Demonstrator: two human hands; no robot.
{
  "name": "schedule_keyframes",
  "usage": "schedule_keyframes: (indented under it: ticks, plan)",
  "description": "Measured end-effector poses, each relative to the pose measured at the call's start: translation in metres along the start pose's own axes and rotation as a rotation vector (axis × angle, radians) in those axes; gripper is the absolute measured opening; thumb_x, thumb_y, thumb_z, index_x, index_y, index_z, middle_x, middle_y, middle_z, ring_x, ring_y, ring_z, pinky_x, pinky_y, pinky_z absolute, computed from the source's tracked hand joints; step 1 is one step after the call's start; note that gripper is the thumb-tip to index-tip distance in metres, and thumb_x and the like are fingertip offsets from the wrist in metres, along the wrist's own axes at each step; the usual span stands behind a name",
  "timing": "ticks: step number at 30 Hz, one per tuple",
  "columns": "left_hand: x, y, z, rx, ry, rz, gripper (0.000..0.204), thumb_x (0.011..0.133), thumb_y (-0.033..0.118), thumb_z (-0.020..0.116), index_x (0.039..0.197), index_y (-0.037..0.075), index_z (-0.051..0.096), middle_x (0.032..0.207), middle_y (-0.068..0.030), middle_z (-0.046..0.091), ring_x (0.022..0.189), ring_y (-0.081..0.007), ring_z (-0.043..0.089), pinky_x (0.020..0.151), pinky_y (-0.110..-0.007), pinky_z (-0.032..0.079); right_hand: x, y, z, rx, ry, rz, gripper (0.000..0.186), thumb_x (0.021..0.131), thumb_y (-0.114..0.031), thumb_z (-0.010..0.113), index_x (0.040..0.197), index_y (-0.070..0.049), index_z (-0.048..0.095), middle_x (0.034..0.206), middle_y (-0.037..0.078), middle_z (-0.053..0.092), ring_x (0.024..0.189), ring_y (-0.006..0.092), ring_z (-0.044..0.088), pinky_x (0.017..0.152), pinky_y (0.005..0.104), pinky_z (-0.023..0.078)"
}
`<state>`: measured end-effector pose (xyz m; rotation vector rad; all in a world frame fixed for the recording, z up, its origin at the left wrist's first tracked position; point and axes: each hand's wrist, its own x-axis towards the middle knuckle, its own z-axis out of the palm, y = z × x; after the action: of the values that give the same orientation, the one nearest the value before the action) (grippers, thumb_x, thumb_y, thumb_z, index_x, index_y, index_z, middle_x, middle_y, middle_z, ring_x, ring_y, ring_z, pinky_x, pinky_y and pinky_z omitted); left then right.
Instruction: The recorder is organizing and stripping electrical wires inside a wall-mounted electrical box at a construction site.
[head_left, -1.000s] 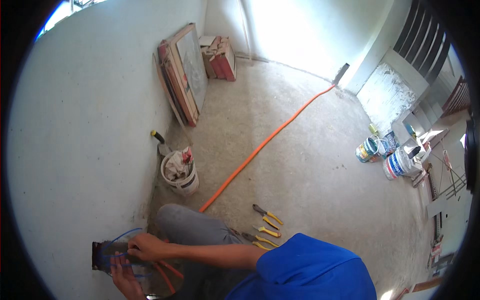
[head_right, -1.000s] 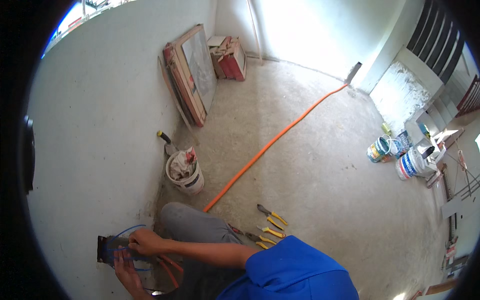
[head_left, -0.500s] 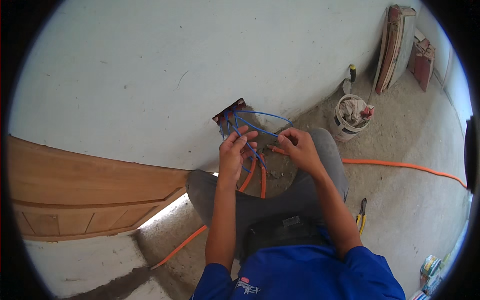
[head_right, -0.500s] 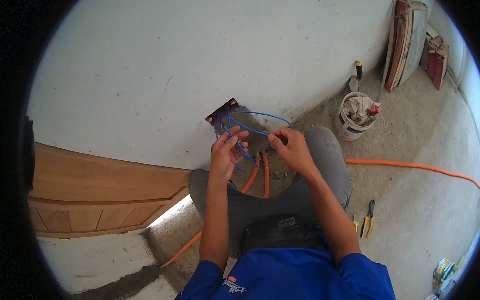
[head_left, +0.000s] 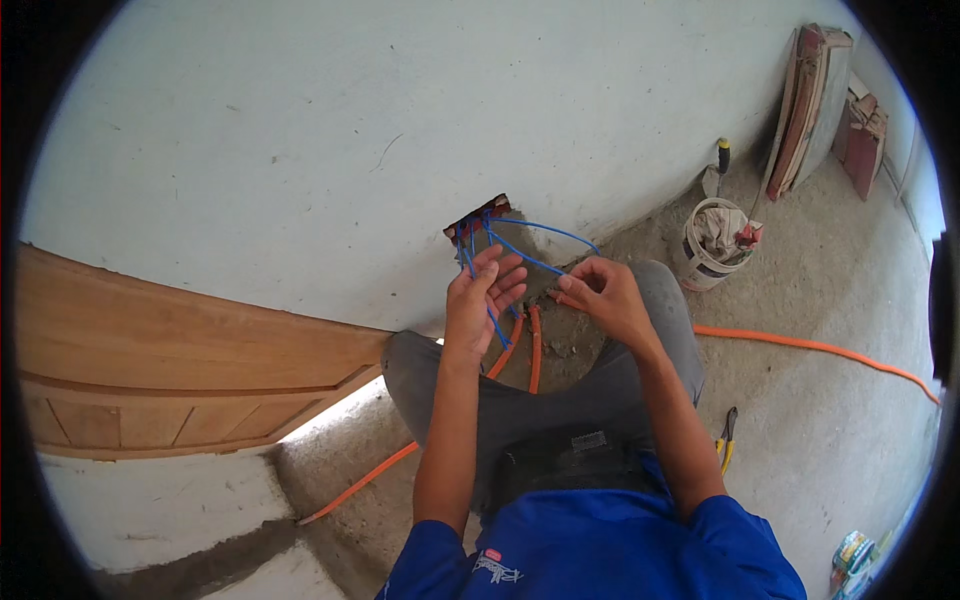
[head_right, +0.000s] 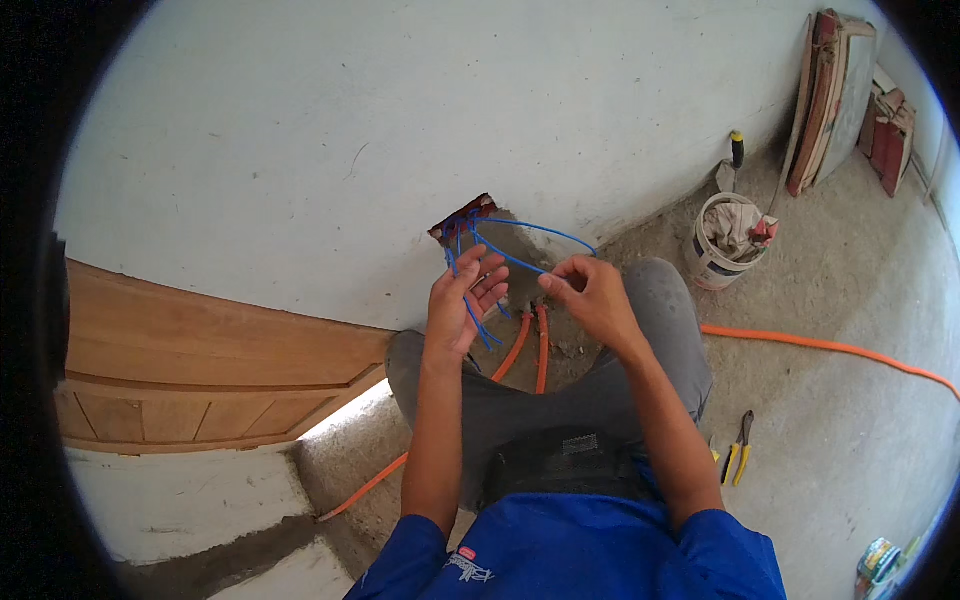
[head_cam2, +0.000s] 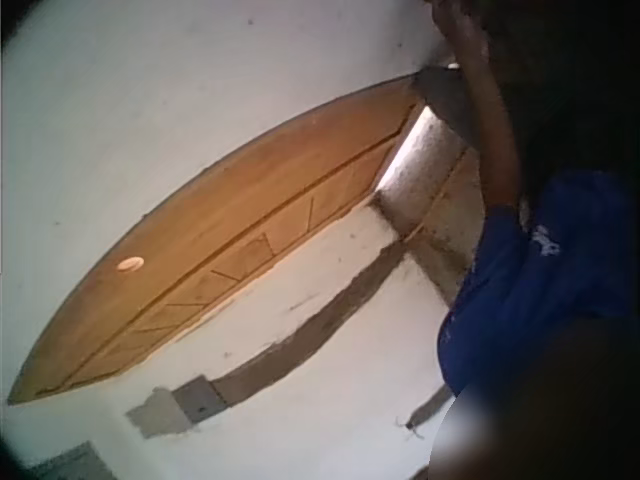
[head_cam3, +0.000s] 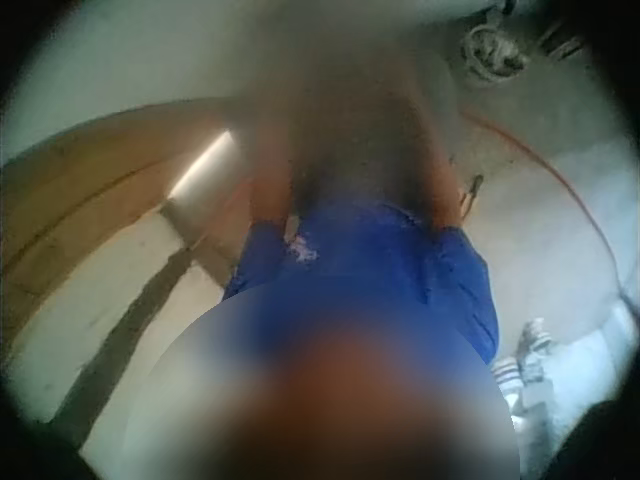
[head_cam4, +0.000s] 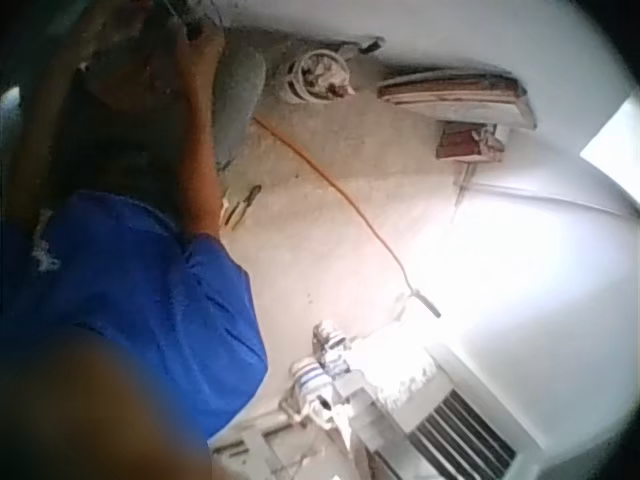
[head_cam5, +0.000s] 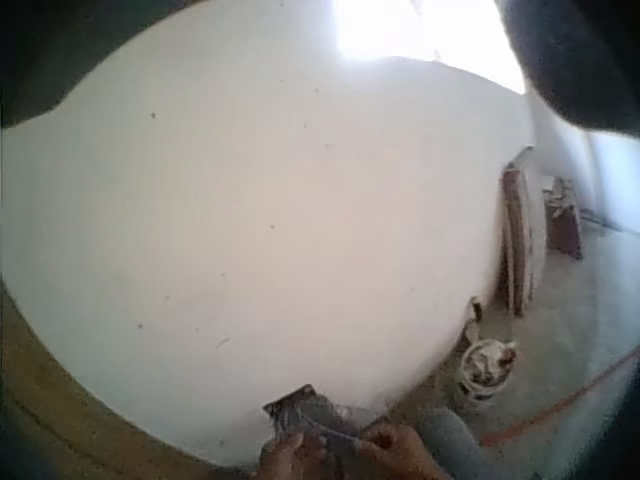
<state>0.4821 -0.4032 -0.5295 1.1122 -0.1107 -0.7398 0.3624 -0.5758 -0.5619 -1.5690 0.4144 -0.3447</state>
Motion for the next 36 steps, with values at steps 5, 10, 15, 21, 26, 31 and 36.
schedule_keyframes:
  ticks: [5, 10, 15, 21, 26, 31, 36]
  plan:
    - [-0.012, 0.008, -0.001, 0.054, 0.048, 0.049, 0.037, 0.099, 0.019, 0.047, 0.129, -0.002, 0.044, 0.117, -0.0197, 0.061, 0.099, -0.0235, 0.064, 0.083, -0.035, 0.055, 0.001, -0.025, -0.011, 0.089, 0.090, 0.040, 0.021, 0.086, -0.018, 0.071, 0.087, 0.002, 0.064, 0.068, 0.000, 0.060, 0.063, 0.0053, 0.052, 0.055, 0.0231, 0.044]
    - [-0.012, 0.008, 0.001, -0.095, -0.013, 0.055, 0.039, 0.100, 0.023, 0.043, 0.130, -0.004, 0.043, 0.119, -0.0212, 0.060, 0.104, -0.0266, 0.063, 0.089, -0.039, 0.053, 0.005, -0.019, -0.017, -0.052, 0.111, -0.044, 0.020, 0.087, -0.016, 0.069, 0.091, 0.002, 0.063, 0.072, 0.001, 0.060, 0.063, 0.0048, 0.052, 0.054, 0.0221, 0.049]
    - [-0.005, -0.006, 0.017, 0.001, 0.026, 0.080, 0.039, 0.101, 0.024, 0.043, 0.128, -0.003, 0.045, 0.124, -0.0220, 0.056, 0.113, -0.0306, 0.058, 0.098, -0.043, 0.047, -0.004, -0.030, -0.007, 0.072, 0.098, 0.024, 0.022, 0.087, -0.019, 0.070, 0.088, 0.002, 0.063, 0.069, 0.001, 0.061, 0.062, 0.0062, 0.054, 0.053, 0.0236, 0.046]
    - [0.005, -0.011, 0.027, -0.161, 0.014, 0.093, 0.033, 0.101, 0.022, 0.045, 0.124, -0.001, 0.049, 0.123, -0.0184, 0.059, 0.110, -0.0292, 0.060, 0.096, -0.043, 0.049, -0.007, -0.016, -0.002, 0.031, 0.102, -0.009, 0.025, 0.087, -0.022, 0.069, 0.085, 0.002, 0.063, 0.066, 0.002, 0.060, 0.060, 0.0075, 0.055, 0.054, 0.0242, 0.043]
    - [0.015, -0.021, 0.019, -0.307, -0.003, 0.031, 0.032, 0.098, 0.021, 0.053, 0.121, 0.000, 0.052, 0.116, -0.0141, 0.062, 0.105, -0.0259, 0.062, 0.094, -0.042, 0.051, -0.009, -0.009, 0.000, -0.061, 0.087, -0.033, 0.025, 0.085, -0.022, 0.070, 0.080, 0.002, 0.063, 0.064, 0.003, 0.059, 0.058, 0.0079, 0.052, 0.053, 0.0261, 0.041]
    - [0.016, -0.031, 0.007, -0.107, 0.059, 0.010, 0.028, 0.093, 0.021, 0.061, 0.115, 0.002, 0.058, 0.104, -0.0068, 0.065, 0.096, -0.0184, 0.064, 0.085, -0.035, 0.056, -0.022, -0.012, 0.006, -0.158, 0.003, -0.031, 0.026, 0.086, -0.021, 0.070, 0.075, 0.001, 0.061, 0.065, -0.001, 0.058, 0.058, 0.0057, 0.047, 0.052, 0.0252, 0.039]
    - [0.012, -0.022, 0.006, 0.192, 0.097, 0.013, 0.029, 0.094, 0.017, 0.060, 0.117, 0.000, 0.058, 0.098, -0.0072, 0.066, 0.084, -0.0166, 0.067, 0.071, -0.029, 0.058, -0.030, -0.016, 0.018, -0.286, 0.041, -0.021, 0.026, 0.084, -0.020, 0.070, 0.074, 0.002, 0.061, 0.059, 0.007, 0.056, 0.053, 0.0103, 0.049, 0.050, 0.0301, 0.040]
